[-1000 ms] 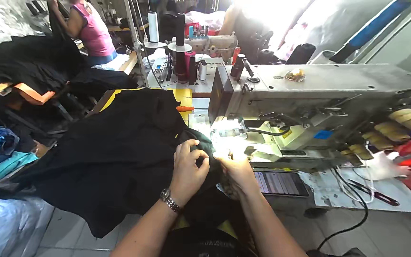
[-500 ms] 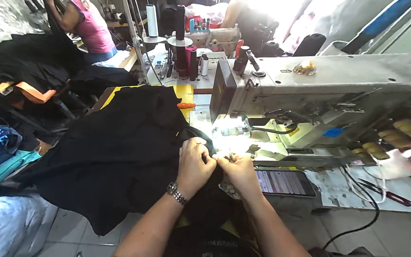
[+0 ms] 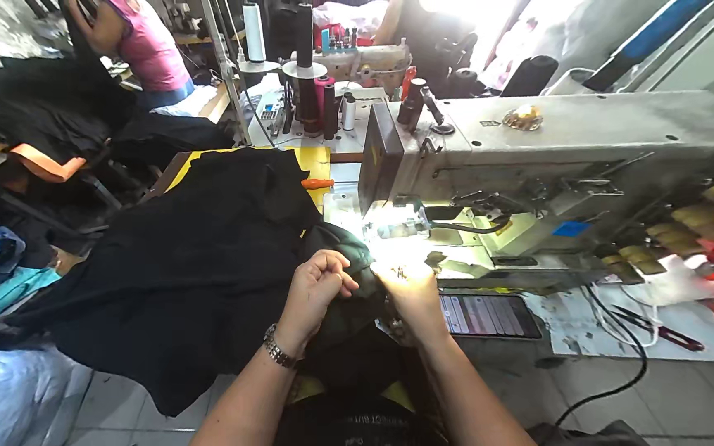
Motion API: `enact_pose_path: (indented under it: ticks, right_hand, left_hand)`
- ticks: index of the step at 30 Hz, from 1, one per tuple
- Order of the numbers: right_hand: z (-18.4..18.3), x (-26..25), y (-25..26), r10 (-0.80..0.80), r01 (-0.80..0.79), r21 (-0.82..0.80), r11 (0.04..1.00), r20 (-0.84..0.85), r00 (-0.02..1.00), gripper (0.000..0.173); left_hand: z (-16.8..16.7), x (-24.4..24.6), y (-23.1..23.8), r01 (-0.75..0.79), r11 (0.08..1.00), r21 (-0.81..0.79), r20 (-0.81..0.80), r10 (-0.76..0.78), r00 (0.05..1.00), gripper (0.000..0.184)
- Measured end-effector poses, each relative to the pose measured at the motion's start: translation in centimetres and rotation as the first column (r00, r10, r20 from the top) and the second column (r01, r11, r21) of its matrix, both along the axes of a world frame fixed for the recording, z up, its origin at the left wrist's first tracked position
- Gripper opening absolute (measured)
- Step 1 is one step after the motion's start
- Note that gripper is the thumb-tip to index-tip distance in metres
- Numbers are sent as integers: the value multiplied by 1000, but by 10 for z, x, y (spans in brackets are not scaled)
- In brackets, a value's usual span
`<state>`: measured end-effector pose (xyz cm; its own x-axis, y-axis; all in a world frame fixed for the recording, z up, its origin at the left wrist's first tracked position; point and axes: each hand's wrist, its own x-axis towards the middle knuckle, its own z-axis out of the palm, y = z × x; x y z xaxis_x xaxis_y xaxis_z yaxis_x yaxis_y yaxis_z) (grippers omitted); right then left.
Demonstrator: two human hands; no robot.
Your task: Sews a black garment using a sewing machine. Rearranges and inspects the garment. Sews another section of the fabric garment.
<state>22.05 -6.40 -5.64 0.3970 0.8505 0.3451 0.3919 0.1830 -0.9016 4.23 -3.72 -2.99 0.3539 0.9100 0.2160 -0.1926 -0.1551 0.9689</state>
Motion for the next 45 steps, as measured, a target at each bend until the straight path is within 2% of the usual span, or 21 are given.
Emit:
enact_pose_path:
  ticks: [2, 5, 8, 12, 16, 19, 22, 26, 28, 30, 32, 34, 38, 39, 41, 42, 43, 44, 45]
  right_hand:
    - [1, -1, -2, 20, -22, -26, 999, -62, 998, 16]
    - [5, -1, -7, 77, -88, -83, 993, -132, 988, 15]
    - [6, -1, -6, 109, -122, -60, 991, -183, 977, 18]
    - [7, -2, -7, 137, -147, -46, 988, -172, 975, 9]
    - [8, -3, -7, 83, -89, -55, 995, -95, 992, 10]
    - [7, 0, -9, 92, -93, -40, 995, -21, 995, 16]
    - [5, 6, -9, 114, -114, -77, 990, -5, 993, 23]
    - [12, 16, -18, 281, -241, -264, 934, 124, 952, 24]
    - [16, 24, -21, 407, -306, -370, 877, 232, 884, 29]
    - [17, 34, -26, 489, -369, -389, 844, 277, 827, 24]
    - [13, 46, -30, 513, -456, -266, 849, 212, 832, 20]
    - [10, 55, -31, 557, -555, -66, 829, 20, 830, 18]
    - [6, 50, -26, 569, -539, 183, 822, -314, 761, 15]
    - [3, 45, -24, 585, -535, 242, 810, -403, 704, 15]
    - [-3, 29, -17, 637, -531, 373, 761, -585, 502, 15]
    - [-5, 21, -13, 661, -540, 415, 732, -623, 417, 17]
    - [-6, 14, -10, 682, -559, 434, 707, -629, 373, 20]
    - [-7, 8, -9, 674, -562, 415, 716, -620, 402, 21]
    - [-7, 4, -9, 640, -548, 360, 755, -587, 495, 20]
  left_hand:
    - [0, 1, 0, -44, 995, 87, -176, 59, 983, 12]
    - [-4, 8, -2, -96, 953, 289, -402, 212, 891, 18]
    - [-8, 14, -1, -69, 910, 408, -495, 284, 821, 34]
    - [-18, 16, 6, -76, 847, 526, -506, 384, 773, 17]
    - [-16, 13, 9, -40, 889, 456, -491, 289, 822, 18]
    - [-15, 8, 10, -39, 937, 348, -393, 183, 901, 14]
    - [-13, 6, 11, -45, 954, 298, -335, 149, 930, 12]
    - [-14, 6, 11, -47, 958, 284, -326, 142, 935, 11]
    - [-14, 5, 12, -45, 958, 283, -347, 146, 926, 12]
    - [-14, 4, 13, -30, 956, 293, -372, 143, 917, 14]
    - [-16, 3, 13, -18, 950, 311, -387, 143, 911, 15]
    - [-16, 2, 14, -8, 946, 324, -398, 144, 906, 16]
    - [-19, 3, 13, 0, 939, 343, -399, 146, 905, 15]
    - [-20, 4, 12, -1, 938, 347, -399, 148, 905, 15]
    - [-21, 5, 11, 7, 928, 373, -417, 160, 895, 14]
    - [-20, 6, 10, 15, 920, 391, -440, 173, 881, 15]
    - [-19, 6, 10, 22, 912, 410, -463, 188, 866, 15]
    - [-18, 6, 9, 28, 905, 424, -482, 200, 853, 15]
    - [-17, 5, 8, 36, 901, 432, -496, 204, 844, 15]
